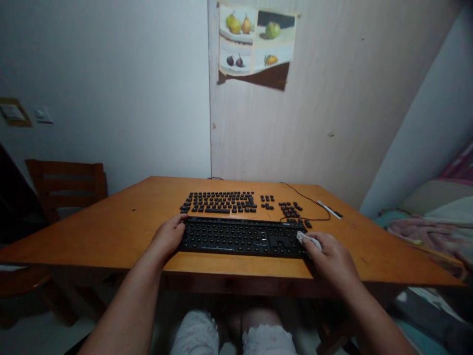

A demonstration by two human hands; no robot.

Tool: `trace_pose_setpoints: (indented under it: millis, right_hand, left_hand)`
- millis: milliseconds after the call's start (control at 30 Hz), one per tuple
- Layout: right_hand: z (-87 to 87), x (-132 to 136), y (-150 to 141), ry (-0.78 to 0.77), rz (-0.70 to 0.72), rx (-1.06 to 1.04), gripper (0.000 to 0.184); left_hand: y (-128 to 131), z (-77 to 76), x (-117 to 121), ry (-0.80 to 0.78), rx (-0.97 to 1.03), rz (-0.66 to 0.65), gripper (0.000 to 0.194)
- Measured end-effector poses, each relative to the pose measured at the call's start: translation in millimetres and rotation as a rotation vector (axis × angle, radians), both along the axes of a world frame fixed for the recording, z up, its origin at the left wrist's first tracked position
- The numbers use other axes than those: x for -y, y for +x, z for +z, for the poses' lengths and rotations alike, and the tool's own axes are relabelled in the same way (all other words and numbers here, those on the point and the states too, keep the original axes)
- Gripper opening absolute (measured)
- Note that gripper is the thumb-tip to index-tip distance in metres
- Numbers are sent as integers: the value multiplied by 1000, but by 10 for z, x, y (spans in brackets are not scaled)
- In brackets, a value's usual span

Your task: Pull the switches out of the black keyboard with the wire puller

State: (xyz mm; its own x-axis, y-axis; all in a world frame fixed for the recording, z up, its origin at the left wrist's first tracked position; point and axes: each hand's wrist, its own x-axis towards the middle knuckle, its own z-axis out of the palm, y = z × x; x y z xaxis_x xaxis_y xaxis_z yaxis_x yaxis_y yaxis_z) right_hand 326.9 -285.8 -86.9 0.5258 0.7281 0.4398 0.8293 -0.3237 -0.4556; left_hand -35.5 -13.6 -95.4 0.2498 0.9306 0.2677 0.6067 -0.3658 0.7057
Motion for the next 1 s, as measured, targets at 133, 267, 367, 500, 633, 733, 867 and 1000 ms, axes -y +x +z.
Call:
trace_pose_setpoints:
  millis: [133,267,367,500,633,733,867,1000]
  right_hand:
    - [-150,7,148,141,-101,-71,42]
    - [-207,-7,215,166,-71,-169,41]
    - [-198,10,183,113,-69,-166,39]
    - [-181,42,99,106,-76,-107,38]
    - [-190,54,102,143,-31,-130,38]
    - [-185,62,137,187,-15,-151,38]
    - [-108,68,121,229,-32,-155,37]
    - [15,35,16,174,60,-230,34]
  left_hand:
    - [-1,29,4,15,-17,9,47]
    - [-25,46,-19,36,-59,-9,50]
    - [-66,45,-36,70,-105,-24,51]
    - [-117,53,-37,92,-122,-21,52]
    - [-98,135,35,99,-182,-16,50]
    - [28,260,202,202,-278,30,49]
    - [379,441,538,422,-313,-97,57]
    - [794,511,798,440,-364,-401,75]
